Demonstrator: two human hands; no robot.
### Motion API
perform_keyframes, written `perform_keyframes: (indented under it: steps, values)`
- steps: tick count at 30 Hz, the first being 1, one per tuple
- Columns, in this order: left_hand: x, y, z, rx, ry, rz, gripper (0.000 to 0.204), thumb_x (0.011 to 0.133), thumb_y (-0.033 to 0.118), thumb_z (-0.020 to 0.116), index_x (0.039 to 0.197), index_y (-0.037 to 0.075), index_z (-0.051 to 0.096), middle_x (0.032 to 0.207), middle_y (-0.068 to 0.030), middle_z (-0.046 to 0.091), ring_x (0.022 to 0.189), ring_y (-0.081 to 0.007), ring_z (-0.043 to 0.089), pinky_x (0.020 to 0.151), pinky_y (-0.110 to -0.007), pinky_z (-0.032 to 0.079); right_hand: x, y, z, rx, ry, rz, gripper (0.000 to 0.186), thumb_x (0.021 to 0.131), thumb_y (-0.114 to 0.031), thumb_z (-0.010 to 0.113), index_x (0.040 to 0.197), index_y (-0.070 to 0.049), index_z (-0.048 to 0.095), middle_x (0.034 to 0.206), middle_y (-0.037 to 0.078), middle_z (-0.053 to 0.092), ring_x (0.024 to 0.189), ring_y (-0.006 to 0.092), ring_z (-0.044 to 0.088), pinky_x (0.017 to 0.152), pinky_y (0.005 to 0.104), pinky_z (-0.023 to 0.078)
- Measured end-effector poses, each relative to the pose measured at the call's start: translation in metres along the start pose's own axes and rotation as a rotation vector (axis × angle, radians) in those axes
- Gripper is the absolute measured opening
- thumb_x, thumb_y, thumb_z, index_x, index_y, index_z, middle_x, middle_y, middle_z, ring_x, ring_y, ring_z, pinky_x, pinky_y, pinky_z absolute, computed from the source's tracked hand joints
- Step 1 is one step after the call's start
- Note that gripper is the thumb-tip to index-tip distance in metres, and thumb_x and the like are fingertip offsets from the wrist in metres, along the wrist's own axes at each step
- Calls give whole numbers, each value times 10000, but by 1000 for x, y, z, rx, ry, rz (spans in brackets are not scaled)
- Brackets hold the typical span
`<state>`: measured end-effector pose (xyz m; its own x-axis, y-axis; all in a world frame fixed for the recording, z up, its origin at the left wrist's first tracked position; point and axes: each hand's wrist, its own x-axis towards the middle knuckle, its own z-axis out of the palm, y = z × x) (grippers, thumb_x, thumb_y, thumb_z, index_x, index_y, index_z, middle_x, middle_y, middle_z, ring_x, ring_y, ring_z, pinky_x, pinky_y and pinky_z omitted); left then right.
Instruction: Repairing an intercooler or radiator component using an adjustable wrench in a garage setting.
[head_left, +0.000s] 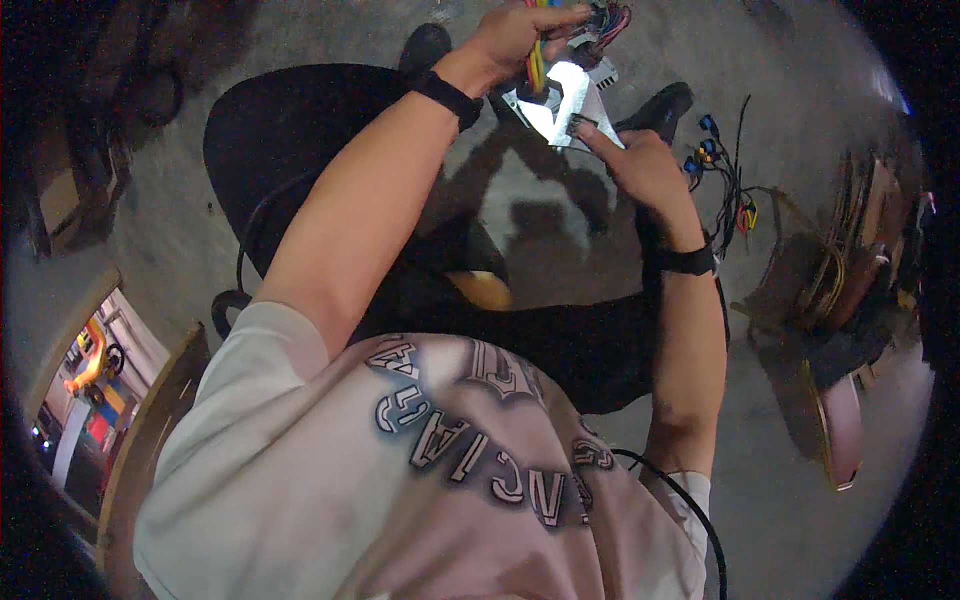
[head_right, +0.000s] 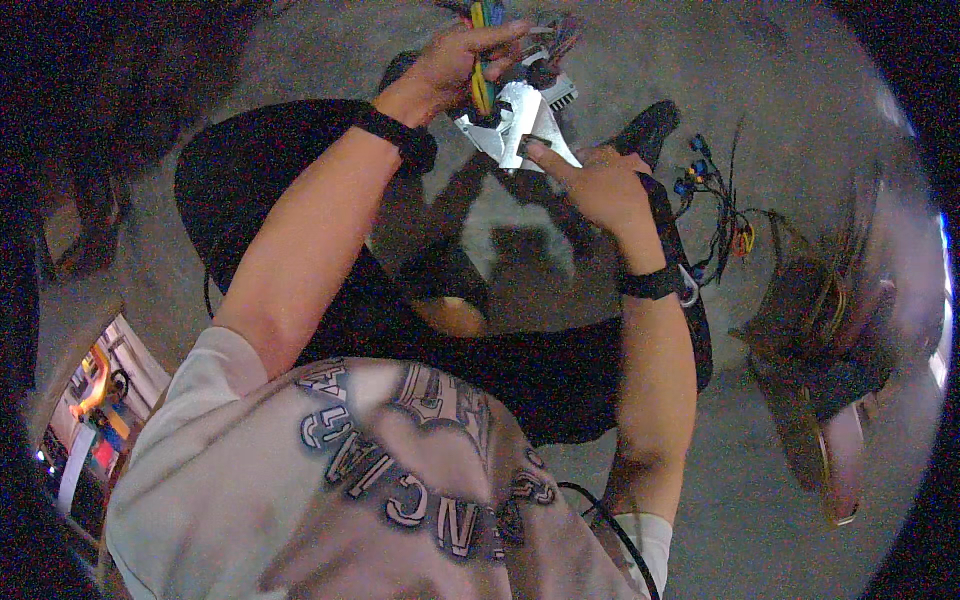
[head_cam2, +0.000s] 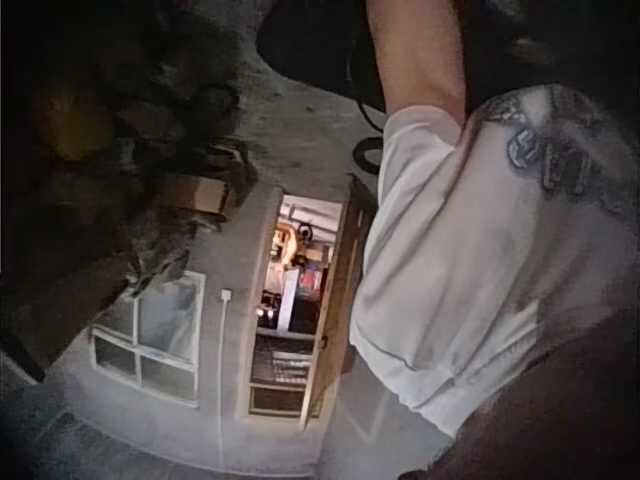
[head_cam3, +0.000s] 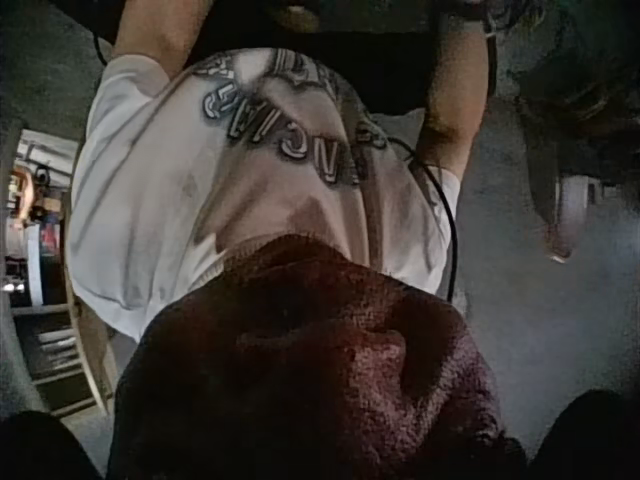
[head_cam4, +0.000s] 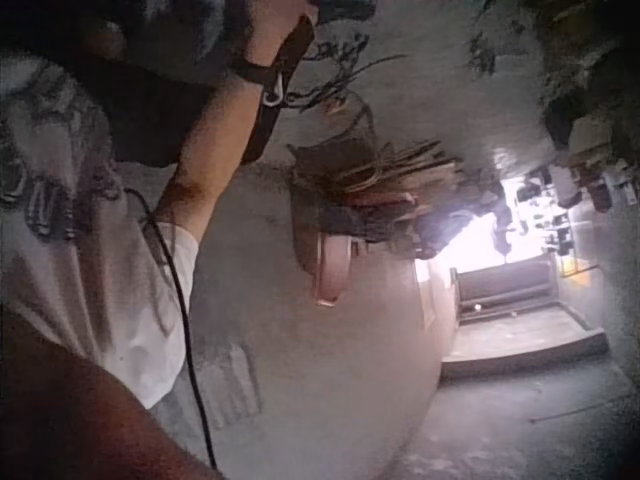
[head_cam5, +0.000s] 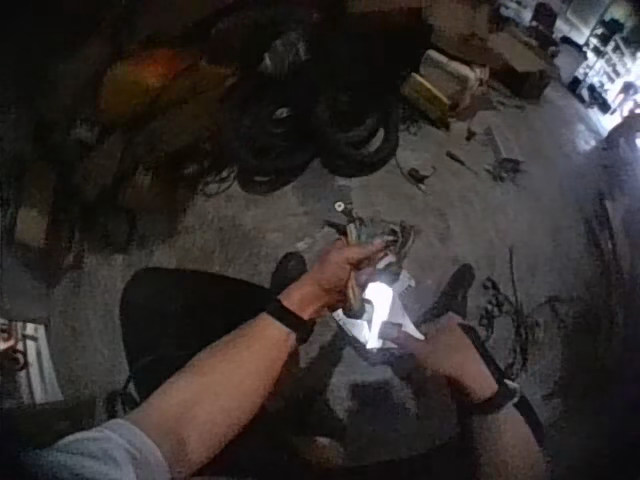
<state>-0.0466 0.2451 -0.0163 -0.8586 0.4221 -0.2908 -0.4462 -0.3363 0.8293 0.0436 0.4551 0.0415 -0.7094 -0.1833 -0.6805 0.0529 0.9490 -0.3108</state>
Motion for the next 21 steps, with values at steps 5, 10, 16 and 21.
perform_keyframes:
  steps: [5, 10, 16, 21]
  values:
    - [11, -12, -2, 0, 62, -51, 358, 944, 345, 615, 667, 126, 556, 536, 33, 454, 483, -66, 412, 474, -238, 310, -4, 2, 12, 29, 20, 6, 570, 924, -632, 461, 1187, -171, 669, 959, 263, 651, 907, 447, 641, 834, 500, 492]
    - [14, -18, -12, -22, -17, -42, 322, 923, 328, 649, 697, 118, 557, 568, 45, 475, 504, -75, 453, 514, -230, 361, 0, -2, 16, 272, -20, 310, 857, 770, -783, 536, 1041, 17, 685, 977, 289, 667, 998, 422, 648, 872, 479, 490]
    - [22, -27, -13, -150, 84, -263, 450, 953, 314, 570, 549, 140, 474, 505, 4, 469, 433, -121, 435, 449, -266, 356, -2, 18, 77, 85, 314, 2, 400, 875, -429, 655, 999, -51, 698, 688, 163, 614, 629, 321, 622, 595, 412, 483]
    - [37, -43, -4, -446, 138, -241, 417, 954, 307, 572, 584, 147, 466, 520, 2, 466, 446, -121, 445, 443, -259, 350, 10, 18, 101, -120, 816, -431, 290, 923, -153, 584, 1203, -196, 646, 571, 93, 483, 484, 272, 523, 416, 402, 391]
